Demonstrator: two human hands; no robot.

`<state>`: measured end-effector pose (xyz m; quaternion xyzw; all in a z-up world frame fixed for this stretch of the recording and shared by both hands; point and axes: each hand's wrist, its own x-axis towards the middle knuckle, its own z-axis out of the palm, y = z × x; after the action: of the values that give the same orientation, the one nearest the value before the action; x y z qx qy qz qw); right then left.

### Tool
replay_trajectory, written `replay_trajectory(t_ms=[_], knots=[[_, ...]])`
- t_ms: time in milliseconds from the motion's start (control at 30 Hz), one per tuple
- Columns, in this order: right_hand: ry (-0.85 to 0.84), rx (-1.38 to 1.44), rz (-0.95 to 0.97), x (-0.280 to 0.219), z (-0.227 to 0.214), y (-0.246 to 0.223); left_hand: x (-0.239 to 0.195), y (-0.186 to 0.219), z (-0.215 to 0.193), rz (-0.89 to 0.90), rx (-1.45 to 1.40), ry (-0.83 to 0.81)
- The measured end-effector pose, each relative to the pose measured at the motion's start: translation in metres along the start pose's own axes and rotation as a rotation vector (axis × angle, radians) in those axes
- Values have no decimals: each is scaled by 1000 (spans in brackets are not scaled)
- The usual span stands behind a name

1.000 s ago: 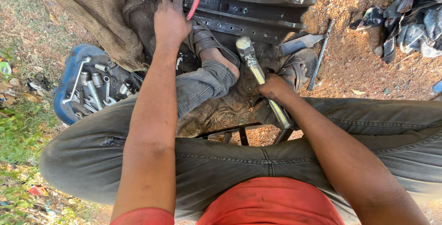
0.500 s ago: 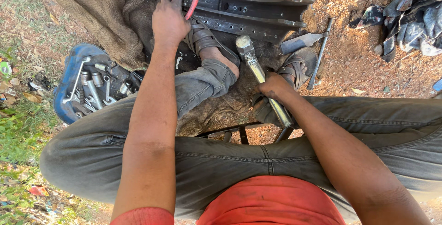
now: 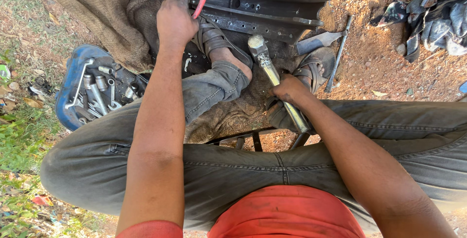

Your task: The person sits on the ground outdoors and uses a hammer and pliers to work on curved metal parts. They repeatedly strike the metal pieces with the hammer while holding them with pliers, occasionally adjusting the position of the parts on a burlap sack.

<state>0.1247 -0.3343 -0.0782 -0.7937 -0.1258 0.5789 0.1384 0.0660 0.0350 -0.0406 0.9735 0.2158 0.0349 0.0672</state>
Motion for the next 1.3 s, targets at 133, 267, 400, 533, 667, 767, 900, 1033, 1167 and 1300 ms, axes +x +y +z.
replay_trajectory(t_ms=[133, 267, 400, 533, 667, 767, 900, 1033, 1167, 1300], knots=[[-13, 24, 19, 3, 1, 1, 0, 0, -1, 21, 3, 16], [13, 22, -1, 4, 2, 2, 3, 2, -7, 37, 62, 23], [-21, 8, 45, -11, -8, -11, 8, 10, -14, 51, 107, -13], [-36, 455, 139, -65, -47, -53, 14, 9, -19, 63, 98, -4], [142, 657, -112, -147, -86, -107, 12, 10, -22, 55, 90, 25], [350, 746, -627, -168, -94, -129, 10, 7, -21, 45, 81, -23], [553, 911, -1022, -105, -79, -134, 9, 4, -16, 68, 76, 38], [764, 455, -1056, -13, -55, -148, 7, 3, -22, 51, 41, 8], [135, 985, -416, -7, -68, -152, 11, 0, -18, 61, 69, 15], [218, 710, -264, -70, -71, -138, 15, 0, -19, 95, 21, 94]])
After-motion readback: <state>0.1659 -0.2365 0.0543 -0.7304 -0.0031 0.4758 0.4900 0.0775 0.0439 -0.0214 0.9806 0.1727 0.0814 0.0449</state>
